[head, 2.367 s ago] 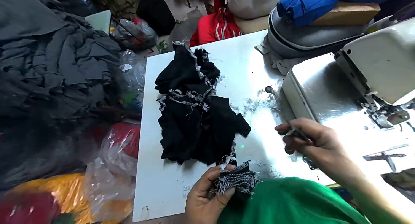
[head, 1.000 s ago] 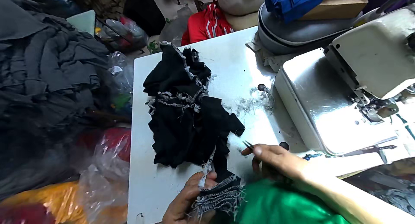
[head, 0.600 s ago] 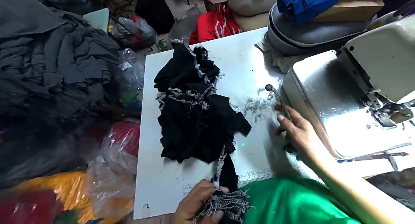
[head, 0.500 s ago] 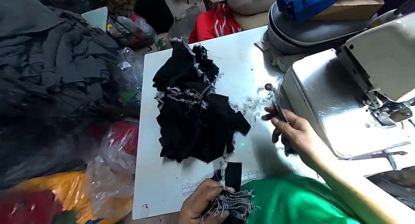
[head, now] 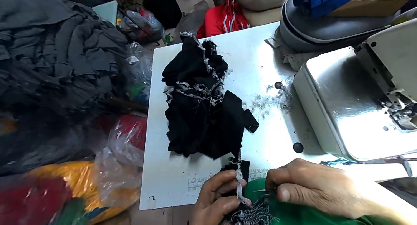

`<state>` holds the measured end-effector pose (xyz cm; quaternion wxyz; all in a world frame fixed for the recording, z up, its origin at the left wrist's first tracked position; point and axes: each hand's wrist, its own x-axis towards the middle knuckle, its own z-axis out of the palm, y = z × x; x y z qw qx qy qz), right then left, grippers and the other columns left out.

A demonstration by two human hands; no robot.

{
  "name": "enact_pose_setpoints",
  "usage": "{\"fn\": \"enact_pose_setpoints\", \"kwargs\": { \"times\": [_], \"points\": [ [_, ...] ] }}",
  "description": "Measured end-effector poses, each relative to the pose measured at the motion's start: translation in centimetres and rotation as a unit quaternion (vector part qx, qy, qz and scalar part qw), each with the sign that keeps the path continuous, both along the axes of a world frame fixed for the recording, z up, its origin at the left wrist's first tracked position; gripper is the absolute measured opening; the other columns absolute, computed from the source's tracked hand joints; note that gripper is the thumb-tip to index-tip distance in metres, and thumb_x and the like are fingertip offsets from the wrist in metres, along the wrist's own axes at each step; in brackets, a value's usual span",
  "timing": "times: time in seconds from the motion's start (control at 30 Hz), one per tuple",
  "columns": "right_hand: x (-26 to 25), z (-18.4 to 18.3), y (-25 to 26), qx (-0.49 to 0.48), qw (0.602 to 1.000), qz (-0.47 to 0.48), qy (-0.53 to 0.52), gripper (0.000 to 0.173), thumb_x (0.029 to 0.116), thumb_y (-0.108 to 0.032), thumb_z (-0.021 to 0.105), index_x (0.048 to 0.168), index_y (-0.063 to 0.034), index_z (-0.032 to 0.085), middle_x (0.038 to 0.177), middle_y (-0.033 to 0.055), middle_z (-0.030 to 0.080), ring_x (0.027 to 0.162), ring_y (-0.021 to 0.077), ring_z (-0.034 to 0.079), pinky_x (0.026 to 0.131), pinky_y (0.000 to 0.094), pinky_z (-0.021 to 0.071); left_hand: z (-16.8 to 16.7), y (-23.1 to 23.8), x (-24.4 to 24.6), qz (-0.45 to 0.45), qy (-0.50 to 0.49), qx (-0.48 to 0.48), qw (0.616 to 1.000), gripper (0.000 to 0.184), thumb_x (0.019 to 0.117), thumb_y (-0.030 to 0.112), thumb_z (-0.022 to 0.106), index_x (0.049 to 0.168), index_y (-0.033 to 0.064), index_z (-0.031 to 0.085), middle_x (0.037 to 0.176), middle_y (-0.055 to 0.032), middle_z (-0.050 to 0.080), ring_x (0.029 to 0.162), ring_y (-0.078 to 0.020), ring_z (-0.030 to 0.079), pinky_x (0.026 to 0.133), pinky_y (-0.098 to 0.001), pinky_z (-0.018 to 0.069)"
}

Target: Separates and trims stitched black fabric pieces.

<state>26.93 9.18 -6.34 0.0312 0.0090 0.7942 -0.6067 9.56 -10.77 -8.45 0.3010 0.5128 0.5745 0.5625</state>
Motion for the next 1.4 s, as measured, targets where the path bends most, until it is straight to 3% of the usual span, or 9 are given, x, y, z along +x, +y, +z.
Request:
{"fn": "enact_pose_setpoints", "kwargs": {
  "times": [0.37,0.7,0.83,0.97,1.03,1.13,1.27,1.33,1.4],
  "points": [
    [-1.5,0.2,-0.5,-0.004,0.999,0.044,-0.026,0.051,0.1083,-0.042,0.041,0.097,-0.0007,0.068,0.076,0.0084,0.062,0.069,0.0144,0.059,0.061,0.0311,0.0453,-0.1,-0.3,-0.5,-0.066,0.001,0.006,0.998,0.012,0.104,0.015,0.058,0.105,0.013,0.069,0.152,0.0088,0.052,0.137,-0.0025,0.05,0.114,-0.0248,0.0444],
    [-2.1,-0.8,-1.7,-0.003,0.994,-0.026,0.104,0.041,0.1066,-0.032,0.052,0.088,-0.0006,0.07,0.072,0.0072,0.062,0.067,0.009,0.059,0.06,0.0221,0.0443,0.2,-0.2,-0.2,-0.075,0.036,-0.007,0.997,0.015,0.1029,0.016,0.06,0.103,0.0063,0.071,0.142,0.0016,0.061,0.132,-0.0016,0.054,0.111,-0.023,0.0461],
    [-1.8,0.0,-1.2,-0.059,0.987,-0.132,0.076,0.047,0.1056,-0.042,0.049,0.097,-0.0008,0.069,0.073,-0.0006,0.06,0.064,-0.0038,0.051,0.059,0.0124,0.0417,0.1,-0.7,-0.4,-0.068,0.059,-0.005,0.996,0.019,0.1049,0.021,0.056,0.106,0.0087,0.07,0.136,0.0015,0.063,0.132,-0.0006,0.053,0.112,-0.0211,0.0438],
    [-2.3,-0.3,-0.2,-0.074,0.944,-0.322,-0.012,0.042,0.0954,-0.059,0.057,0.097,-0.0182,0.067,0.058,-0.0166,0.043,0.049,-0.0102,0.038,0.046,0.0098,0.0319,-0.3,-1.1,-0.7,-0.051,0.055,0.01,0.997,0.017,0.1048,0.022,0.057,0.108,0.0132,0.071,0.136,0.0082,0.062,0.131,0.0007,0.053,0.111,-0.0204,0.0446],
    [-3.2,-0.9,0.1,-0.104,0.919,-0.369,-0.089,0.032,0.0959,-0.048,0.063,0.107,-0.0181,0.065,0.066,-0.0102,0.054,0.047,-0.0031,0.042,0.044,0.0146,0.0358,-0.2,-1.1,-0.7,-0.052,0.055,0.012,0.997,0.018,0.1051,0.022,0.056,0.107,0.0119,0.071,0.135,0.0073,0.063,0.13,0.0007,0.054,0.11,-0.02,0.0448],
    [-5.0,-2.4,0.4,-0.248,0.879,-0.362,-0.186,0.031,0.1069,-0.034,0.052,0.132,-0.0156,0.056,0.091,-0.0015,0.064,0.05,0.0011,0.047,0.043,0.0148,0.0368,-0.2,-0.9,-0.6,-0.052,0.056,0.014,0.997,0.018,0.1047,0.022,0.057,0.106,0.0107,0.071,0.133,0.0062,0.064,0.129,0.0008,0.055,0.11,-0.0193,0.0452],
    [-6.8,-2.8,0.4,-0.405,0.804,-0.401,-0.171,0.028,0.1084,-0.026,0.048,0.13,-0.0127,0.061,0.066,-0.0015,0.06,0.041,-0.002,0.042,0.036,0.0124,0.0298,-0.2,-0.9,-0.7,-0.061,0.063,0.012,0.996,0.018,0.1045,0.021,0.057,0.105,0.0092,0.07,0.131,0.0042,0.065,0.128,0.0007,0.055,0.11,-0.019,0.0445],
    [-7.8,-1.8,0.4,-0.377,0.807,-0.442,-0.108,0.028,0.108,-0.021,0.049,0.129,-0.0096,0.063,0.068,-0.0042,0.06,0.045,-0.0032,0.043,0.039,0.0121,0.0313,0.0,-0.9,-0.6,-0.064,0.059,0.001,0.996,0.018,0.1042,0.02,0.057,0.103,0.0071,0.07,0.13,0.0018,0.065,0.128,0.0005,0.055,0.109,-0.0183,0.0443],
    [-8.6,-1.3,0.0,-0.202,0.865,-0.459,-0.028,0.03,0.1061,-0.016,0.052,0.133,-0.0084,0.063,0.095,-0.0065,0.066,0.067,-0.0035,0.054,0.055,0.0133,0.0424,0.0,-0.8,-0.6,-0.067,0.06,0.0,0.996,0.02,0.1043,0.021,0.057,0.103,0.0061,0.069,0.129,0.0001,0.066,0.127,-0.0002,0.056,0.108,-0.018,0.0449]
  ]
}}
